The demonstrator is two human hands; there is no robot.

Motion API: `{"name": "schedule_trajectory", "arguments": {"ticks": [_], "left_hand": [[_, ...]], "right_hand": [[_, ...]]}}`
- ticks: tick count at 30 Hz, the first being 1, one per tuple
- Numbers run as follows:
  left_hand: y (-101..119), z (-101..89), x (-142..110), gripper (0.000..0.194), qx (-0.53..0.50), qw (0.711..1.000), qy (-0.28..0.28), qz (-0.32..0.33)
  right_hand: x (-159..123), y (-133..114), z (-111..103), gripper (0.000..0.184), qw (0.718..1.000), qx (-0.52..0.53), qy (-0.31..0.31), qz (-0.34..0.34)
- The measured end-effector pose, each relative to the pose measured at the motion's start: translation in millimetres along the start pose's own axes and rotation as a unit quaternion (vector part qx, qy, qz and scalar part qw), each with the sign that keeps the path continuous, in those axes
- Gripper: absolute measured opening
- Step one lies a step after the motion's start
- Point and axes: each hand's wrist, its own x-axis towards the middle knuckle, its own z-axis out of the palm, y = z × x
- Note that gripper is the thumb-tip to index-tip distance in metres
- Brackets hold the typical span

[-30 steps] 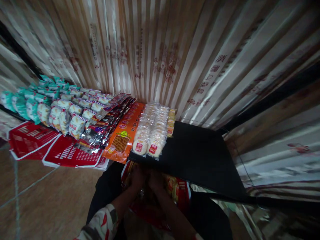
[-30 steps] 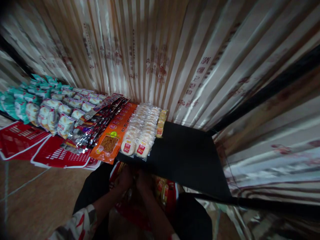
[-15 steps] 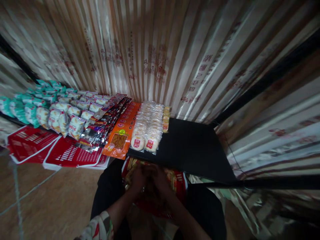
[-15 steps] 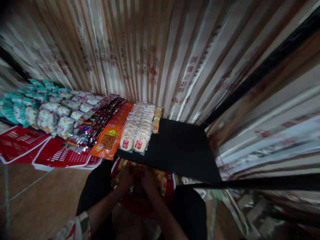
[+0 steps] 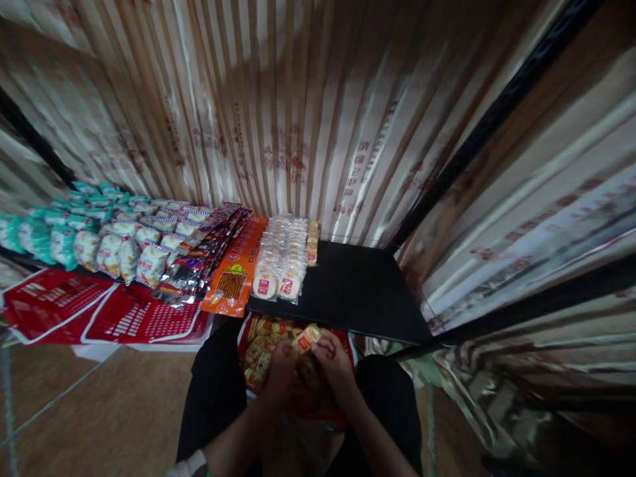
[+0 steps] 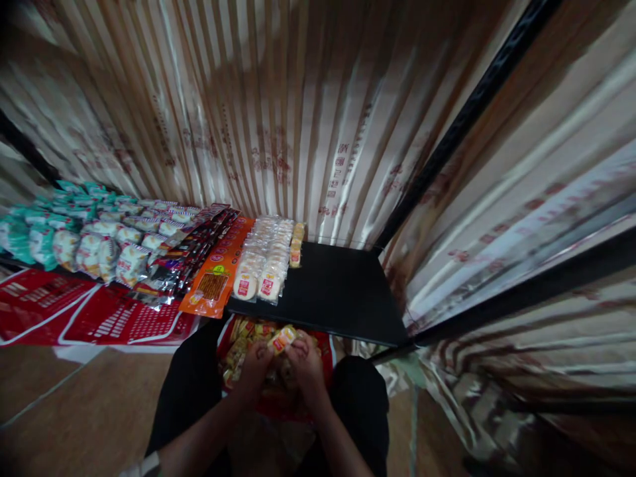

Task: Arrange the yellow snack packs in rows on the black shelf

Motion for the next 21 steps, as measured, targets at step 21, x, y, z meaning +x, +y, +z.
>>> {"name": "schedule_trajectory", "arguments": {"ticks": [21], "left_hand": [[59.2,71.8,39.9,0.037,0.161,0.967,0.018,0.198]], "right_hand": [[115.1,-39.2,-12.8,0.039,0.996,-0.028,0.031,-0.074]]}}
